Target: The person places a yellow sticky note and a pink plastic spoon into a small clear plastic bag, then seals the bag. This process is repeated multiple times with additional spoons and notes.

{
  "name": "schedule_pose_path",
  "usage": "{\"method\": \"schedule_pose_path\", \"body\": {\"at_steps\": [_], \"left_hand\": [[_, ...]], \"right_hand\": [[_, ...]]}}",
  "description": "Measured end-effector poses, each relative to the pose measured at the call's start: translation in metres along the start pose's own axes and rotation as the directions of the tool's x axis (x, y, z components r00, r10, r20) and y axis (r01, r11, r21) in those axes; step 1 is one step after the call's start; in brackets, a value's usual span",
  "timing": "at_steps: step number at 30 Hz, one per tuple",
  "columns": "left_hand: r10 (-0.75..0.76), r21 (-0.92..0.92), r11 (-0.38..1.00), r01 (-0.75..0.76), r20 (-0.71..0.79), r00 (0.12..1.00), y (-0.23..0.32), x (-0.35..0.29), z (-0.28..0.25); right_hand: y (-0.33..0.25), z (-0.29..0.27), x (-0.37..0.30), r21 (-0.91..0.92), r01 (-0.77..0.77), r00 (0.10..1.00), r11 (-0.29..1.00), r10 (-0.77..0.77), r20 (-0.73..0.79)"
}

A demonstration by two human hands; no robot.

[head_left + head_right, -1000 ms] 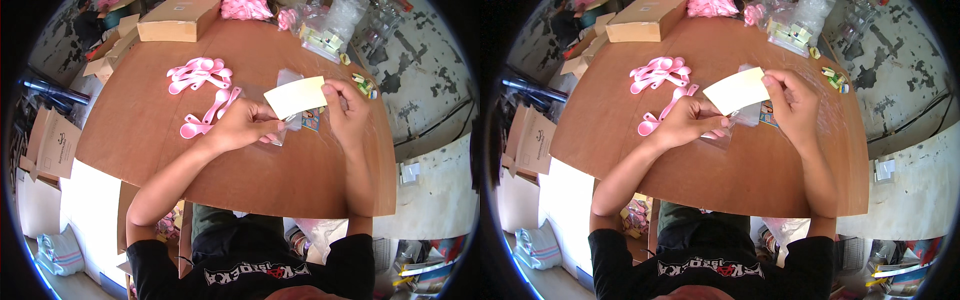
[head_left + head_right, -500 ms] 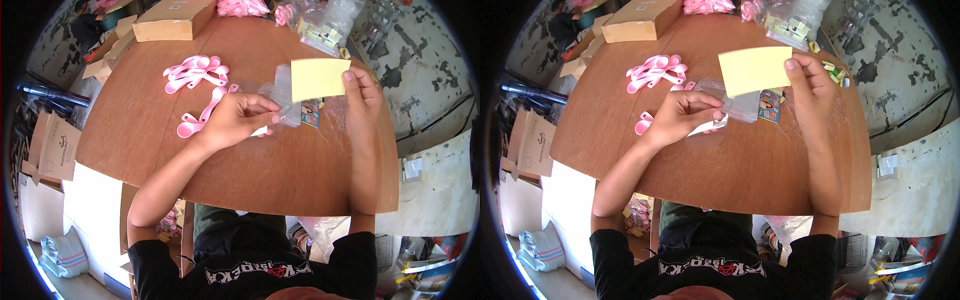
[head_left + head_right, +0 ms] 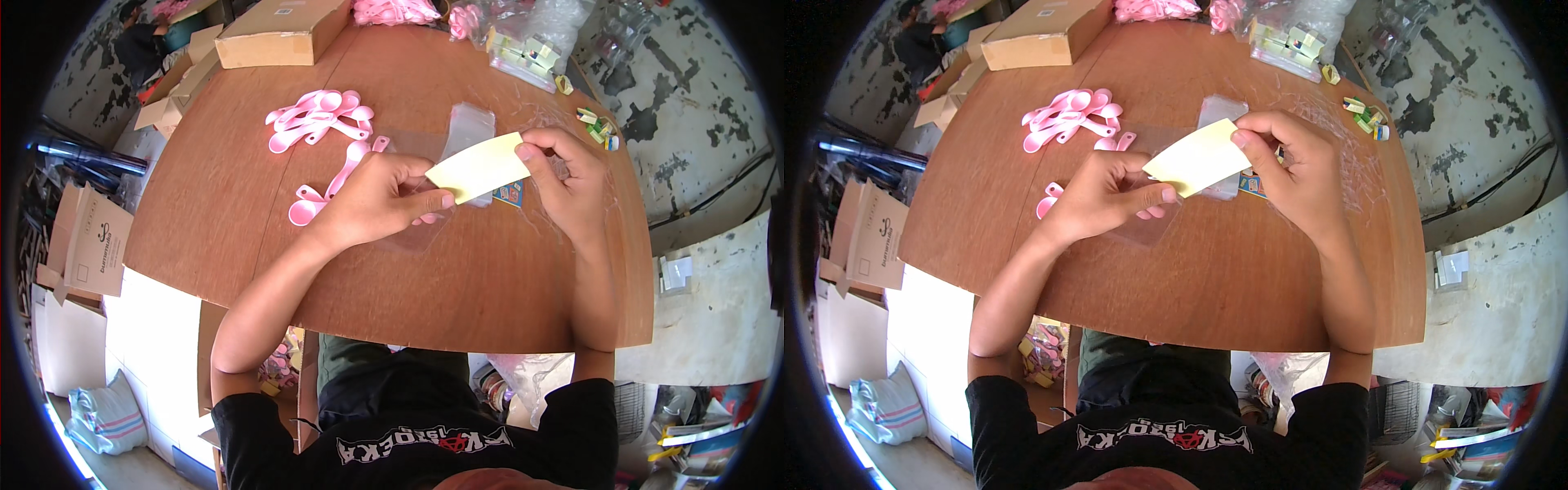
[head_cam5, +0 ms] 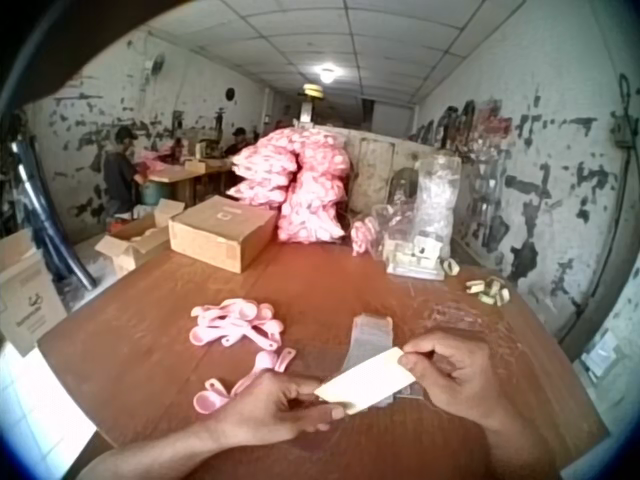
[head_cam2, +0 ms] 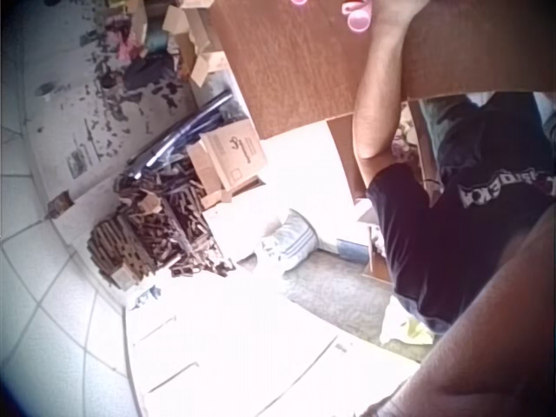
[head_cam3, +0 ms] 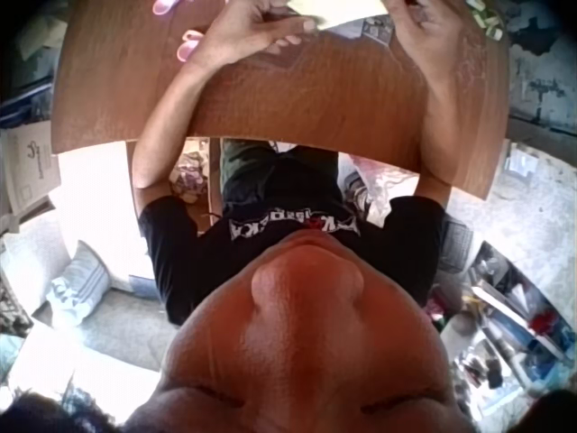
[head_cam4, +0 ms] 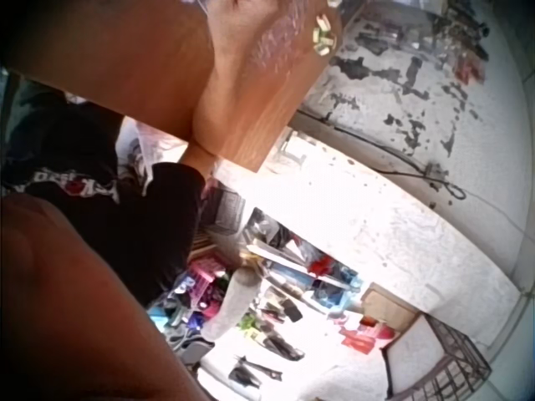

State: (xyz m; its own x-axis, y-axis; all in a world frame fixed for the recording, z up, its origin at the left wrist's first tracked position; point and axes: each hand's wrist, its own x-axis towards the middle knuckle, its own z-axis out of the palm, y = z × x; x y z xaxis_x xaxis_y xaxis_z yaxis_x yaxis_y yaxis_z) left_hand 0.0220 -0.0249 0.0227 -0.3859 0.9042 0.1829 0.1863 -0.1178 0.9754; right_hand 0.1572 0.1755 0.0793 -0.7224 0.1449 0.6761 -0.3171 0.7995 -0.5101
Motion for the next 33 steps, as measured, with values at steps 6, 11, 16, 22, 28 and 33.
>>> {"method": "schedule_pose_path", "body": {"at_steps": [6, 11, 16, 22, 28, 33], "left_hand": [[0.138, 0.076, 0.988, -0.135, -0.027, 0.990, -0.016, 0.001, 0.003], [0.045, 0.028, 0.999, -0.045, -0.002, 0.999, -0.008, 0.002, 0.000], [0.031, -0.022, 0.999, -0.032, -0.037, 0.999, -0.001, 0.002, 0.002], [0.381, 0.352, 0.882, -0.313, -0.143, 0.913, -0.006, 0.001, 0.009], [0.504, 0.453, 0.797, -0.399, -0.136, 0.853, -0.015, -0.002, 0.016], [0.216, 0.302, 0.940, -0.162, -0.155, 0.964, -0.005, -0.006, 0.006]], "right_hand": [[0.003, 0.009, -0.001, 0.024, -0.036, 0.998, 0.999, 0.035, 0.045], [0.003, 0.021, -0.008, 0.179, -0.167, 0.985, 0.970, 0.157, 0.069], [0.005, 0.035, -0.010, 0.231, -0.104, 0.960, 0.967, 0.037, 0.277], [0.009, 0.036, -0.015, 0.282, -0.520, 0.754, 0.806, 0.278, 0.595], [0.007, 0.043, -0.022, 0.182, -0.562, 0.660, 0.807, 0.304, 0.687], [0.045, 0.044, -0.008, 0.711, -0.520, 0.854, 0.473, 0.257, 0.453]]}}
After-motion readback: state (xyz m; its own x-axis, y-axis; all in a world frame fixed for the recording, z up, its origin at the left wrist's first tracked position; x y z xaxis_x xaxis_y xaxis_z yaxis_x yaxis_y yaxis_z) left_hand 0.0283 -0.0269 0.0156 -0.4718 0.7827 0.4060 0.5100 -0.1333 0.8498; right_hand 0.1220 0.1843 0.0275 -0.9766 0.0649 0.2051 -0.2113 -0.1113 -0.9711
